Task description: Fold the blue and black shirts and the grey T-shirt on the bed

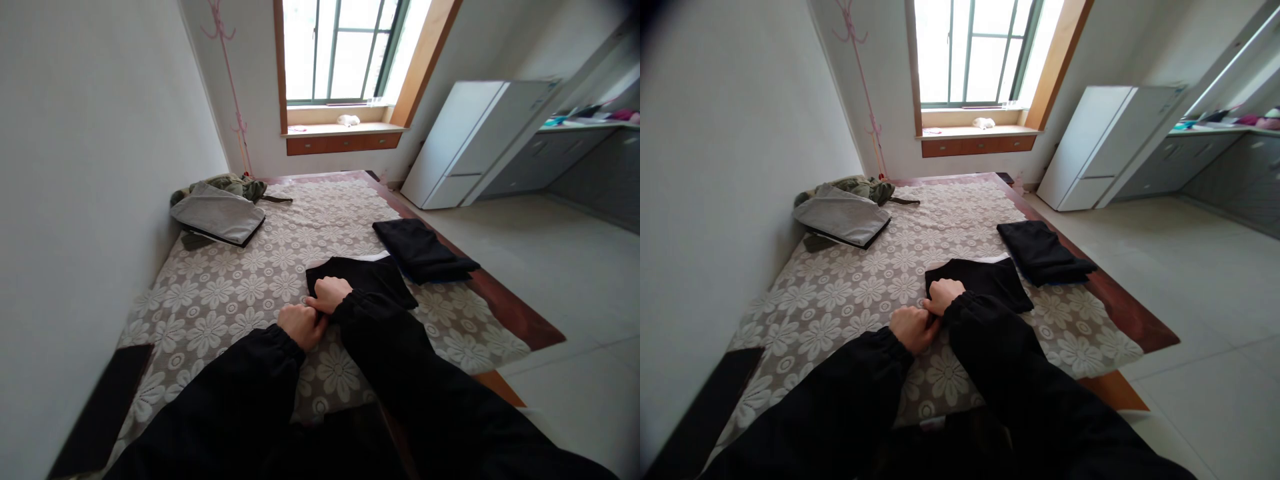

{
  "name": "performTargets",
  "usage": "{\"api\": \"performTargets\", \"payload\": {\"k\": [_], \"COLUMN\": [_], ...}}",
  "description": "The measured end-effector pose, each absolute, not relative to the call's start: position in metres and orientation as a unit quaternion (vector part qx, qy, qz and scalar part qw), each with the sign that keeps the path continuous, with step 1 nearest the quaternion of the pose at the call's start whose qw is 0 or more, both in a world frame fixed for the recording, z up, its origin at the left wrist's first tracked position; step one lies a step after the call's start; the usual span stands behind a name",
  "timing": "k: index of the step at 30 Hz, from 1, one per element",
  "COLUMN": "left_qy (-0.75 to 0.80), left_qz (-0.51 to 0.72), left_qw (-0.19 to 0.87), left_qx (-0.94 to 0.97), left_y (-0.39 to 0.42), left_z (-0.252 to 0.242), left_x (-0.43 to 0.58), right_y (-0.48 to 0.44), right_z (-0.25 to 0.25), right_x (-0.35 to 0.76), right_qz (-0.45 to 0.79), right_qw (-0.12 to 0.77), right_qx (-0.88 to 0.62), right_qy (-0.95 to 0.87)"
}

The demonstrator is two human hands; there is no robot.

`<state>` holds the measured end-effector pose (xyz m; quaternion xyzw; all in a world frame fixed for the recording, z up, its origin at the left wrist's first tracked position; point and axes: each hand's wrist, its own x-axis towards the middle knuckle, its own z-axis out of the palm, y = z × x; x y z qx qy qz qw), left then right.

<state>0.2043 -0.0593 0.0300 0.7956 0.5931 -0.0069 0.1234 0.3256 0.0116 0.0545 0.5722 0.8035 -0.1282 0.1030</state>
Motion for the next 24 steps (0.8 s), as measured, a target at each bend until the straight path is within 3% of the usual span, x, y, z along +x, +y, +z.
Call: {"api": "performTargets", "payload": {"k": [18,21,24], "left_qy": [0.543,0.546,0.559], "left_qz": [-0.016,-0.011,-0.003], "left_qw": [0.126,0.13,0.132], "left_qx": [0.83,0.827,0.818], "left_y": [-0.059,-0.06,-0.062], "left_z": [0.024,0.027,0.03], "left_x": [0.203,0.203,0.203], "right_y": [-0.006,-0.007,-0.003], "right_z": [0.042,0.041,0.044], "right_x": [0.34,0.353,0.39], "right_qz": [-0.096,-0.179,-0.316], "right_qw": [0.067,0.011,-0.101], "right_qx": [0.546,0.521,0.452], "right_qy": [0.83,0.834,0.828]}}
